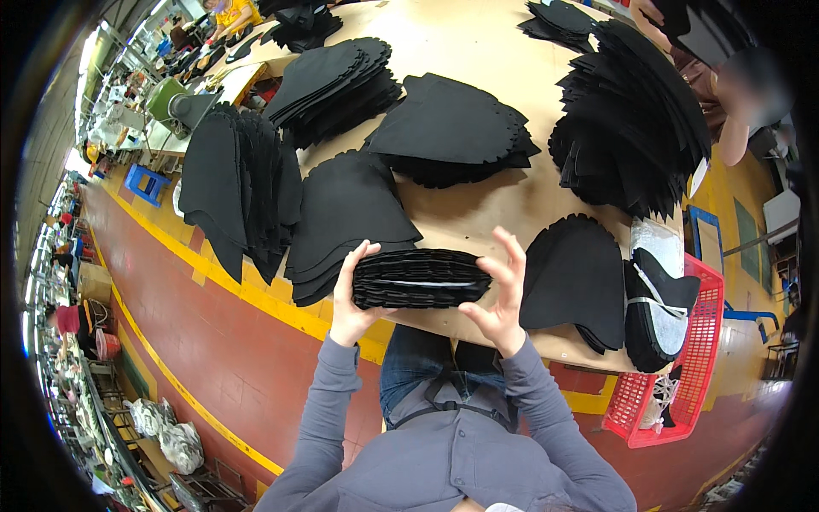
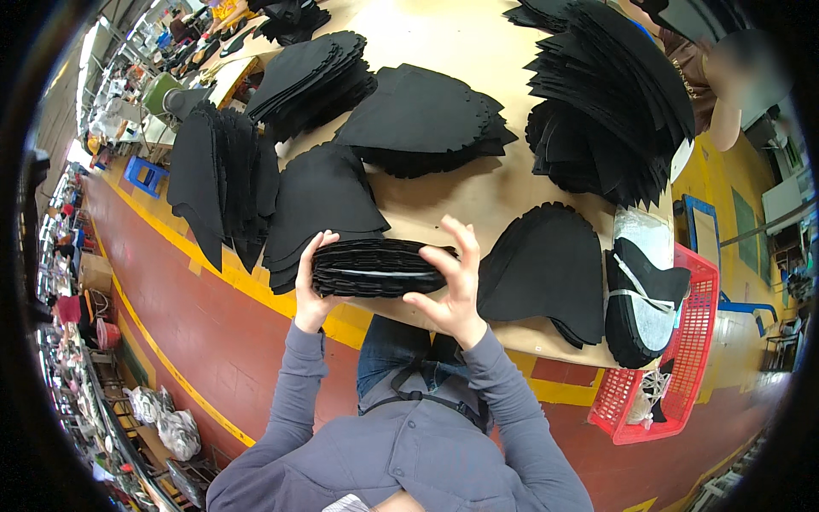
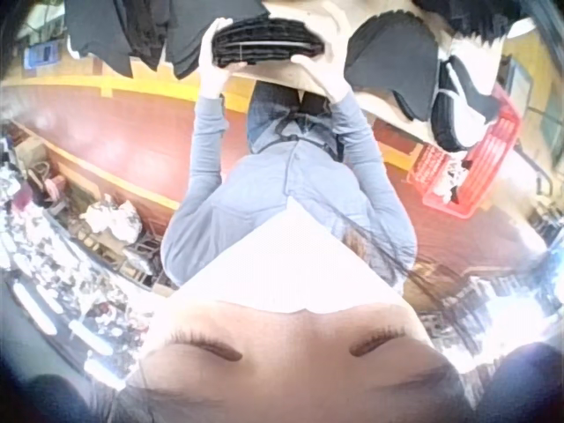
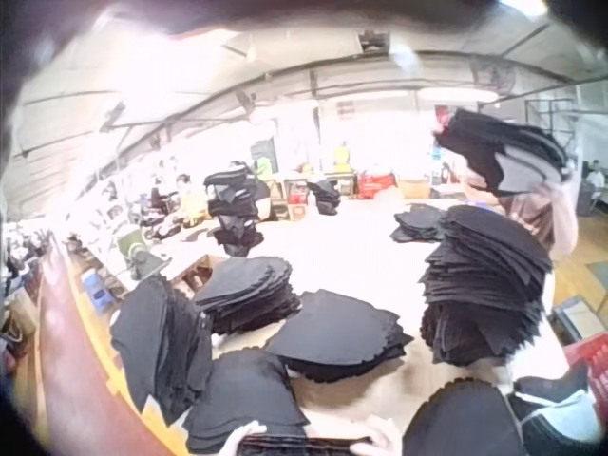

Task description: The person repeatedly picks up black fabric pieces from a table, aligns them into neat stacks, and places them back down. The person also ties a bundle of stacked pieces with a white string. The work occurs at a large table in a factory setting with other workers visible in the background.

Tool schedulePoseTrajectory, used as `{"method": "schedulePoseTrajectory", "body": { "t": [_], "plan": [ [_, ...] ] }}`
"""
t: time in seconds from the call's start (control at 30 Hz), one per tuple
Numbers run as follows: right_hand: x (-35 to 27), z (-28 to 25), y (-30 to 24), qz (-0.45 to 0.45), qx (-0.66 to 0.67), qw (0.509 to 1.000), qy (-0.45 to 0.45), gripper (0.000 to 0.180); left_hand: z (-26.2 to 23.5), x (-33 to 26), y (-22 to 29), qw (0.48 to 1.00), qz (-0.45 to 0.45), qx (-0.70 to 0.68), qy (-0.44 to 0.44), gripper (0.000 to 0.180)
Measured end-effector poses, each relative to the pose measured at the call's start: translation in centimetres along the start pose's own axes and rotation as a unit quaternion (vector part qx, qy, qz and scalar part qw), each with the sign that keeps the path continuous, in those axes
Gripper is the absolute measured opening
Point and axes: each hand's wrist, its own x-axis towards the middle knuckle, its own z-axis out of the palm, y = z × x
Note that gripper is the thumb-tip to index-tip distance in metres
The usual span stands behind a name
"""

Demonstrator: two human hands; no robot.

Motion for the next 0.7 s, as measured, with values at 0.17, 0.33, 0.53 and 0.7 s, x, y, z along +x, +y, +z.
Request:
{"method": "schedulePoseTrajectory", "body": {
  "t": [0.17,0.33,0.53,0.7],
  "plan": [
    [-4.2,-0.6,-1.2,0.079,-0.012,0.997,-0.016,0.021,0.4,0.0,0.0,0.998,-0.047,-0.035,0.014,0.102],
    [-2.7,-1.3,-0.8,0.101,-0.02,0.994,-0.043,0.018,0.2,0.4,0.4,0.998,-0.045,-0.042,-0.003,0.103],
    [1.0,-1.2,-0.3,0.005,-0.091,0.99,-0.106,0.022,0.1,0.1,-0.2,0.998,-0.035,-0.052,-0.003,0.102],
    [2.0,-0.9,-0.5,0.021,-0.101,0.985,-0.139,0.013,0.2,0.2,-0.6,0.999,-0.037,-0.018,0.022,0.097]
  ]
}}
